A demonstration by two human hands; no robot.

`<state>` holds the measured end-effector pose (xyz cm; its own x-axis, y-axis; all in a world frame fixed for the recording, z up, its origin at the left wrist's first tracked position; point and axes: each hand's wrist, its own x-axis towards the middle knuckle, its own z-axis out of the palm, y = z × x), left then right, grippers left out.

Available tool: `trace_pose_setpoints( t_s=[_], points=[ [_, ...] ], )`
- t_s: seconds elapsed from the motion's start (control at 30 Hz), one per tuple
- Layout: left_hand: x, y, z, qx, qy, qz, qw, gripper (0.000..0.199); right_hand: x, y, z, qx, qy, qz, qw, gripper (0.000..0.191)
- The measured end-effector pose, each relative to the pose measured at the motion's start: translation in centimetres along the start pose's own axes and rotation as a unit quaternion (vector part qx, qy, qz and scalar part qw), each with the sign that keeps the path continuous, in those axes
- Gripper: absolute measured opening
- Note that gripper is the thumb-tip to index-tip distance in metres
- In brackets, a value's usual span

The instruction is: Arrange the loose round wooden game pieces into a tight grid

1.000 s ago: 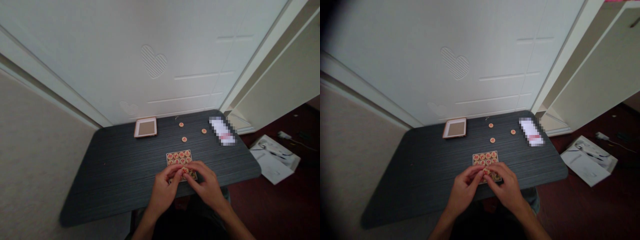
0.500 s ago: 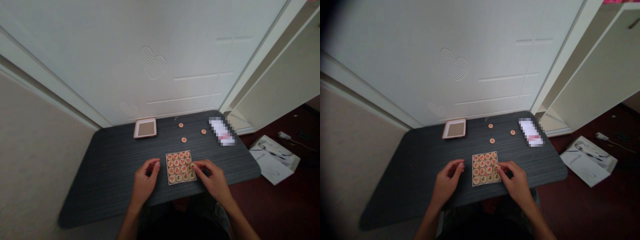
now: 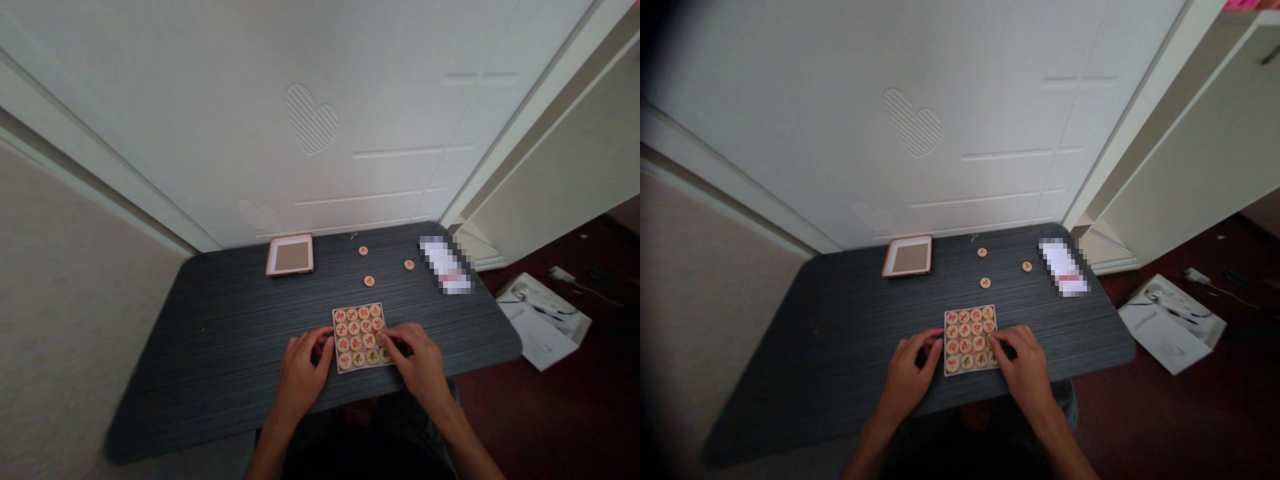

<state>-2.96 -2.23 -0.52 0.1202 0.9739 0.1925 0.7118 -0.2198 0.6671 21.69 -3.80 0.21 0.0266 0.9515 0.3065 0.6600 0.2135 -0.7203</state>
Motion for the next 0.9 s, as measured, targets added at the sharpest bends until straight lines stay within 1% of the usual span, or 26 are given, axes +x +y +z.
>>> trace_pose_setpoints(
  t_s=[0.17, 0.33, 0.5, 0.57, 0.67, 0.73, 0.77, 0.83, 0.9],
  points=[
    [-0.1, -0.1, 0.0, 0.001, -0.002, -0.001, 1.0, 0.022, -0.1, 0.1, 0.3, 0.005, 0.01, 0.035, 0.999, 0.013],
    [0.0, 0.0, 0.1, 0.007, -0.002, 0.002, 1.0, 0.022, -0.3, 0.2, 0.7, 0.011, 0.008, 0.053, 0.998, 0.016],
    [-0.1, 0.0, 0.1, 0.006, -0.011, -0.004, 1.0, 0.022, -0.6, 0.3, 1.0, 0.019, 0.025, 0.07, 0.997, 0.018],
    [-0.2, 0.0, 0.1, -0.006, -0.009, -0.016, 1.0, 0.022, -0.7, 0.3, 0.8, 0.022, 0.034, 0.082, 0.996, 0.02],
    [0.0, 0.0, 0.0, -0.046, 0.012, -0.052, 0.998, 0.022, -0.5, 0.6, 0.2, 0.027, 0.037, 0.093, 0.995, 0.022],
    [0.8, 0.2, -0.4, -0.069, 0.022, -0.057, 0.996, 0.021, -0.3, 1.1, -0.4, 0.03, 0.035, 0.095, 0.994, 0.023],
    [1.6, 0.4, -0.6, -0.073, 0.02, -0.045, 0.996, 0.02, -0.1, 1.5, -0.8, 0.03, 0.034, 0.096, 0.994, 0.023],
    [3.7, 1.0, -1.2, -0.06, 0.004, 0.008, 0.998, 0.018, 0.1, 2.3, -1.5, 0.027, 0.033, 0.101, 0.994, 0.023],
    [6.7, 1.8, -1.5, -0.034, -0.02, 0.073, 0.997, 0.019, 0.3, 3.2, -2.0, 0.03, 0.038, 0.112, 0.993, 0.023]
  ],
)
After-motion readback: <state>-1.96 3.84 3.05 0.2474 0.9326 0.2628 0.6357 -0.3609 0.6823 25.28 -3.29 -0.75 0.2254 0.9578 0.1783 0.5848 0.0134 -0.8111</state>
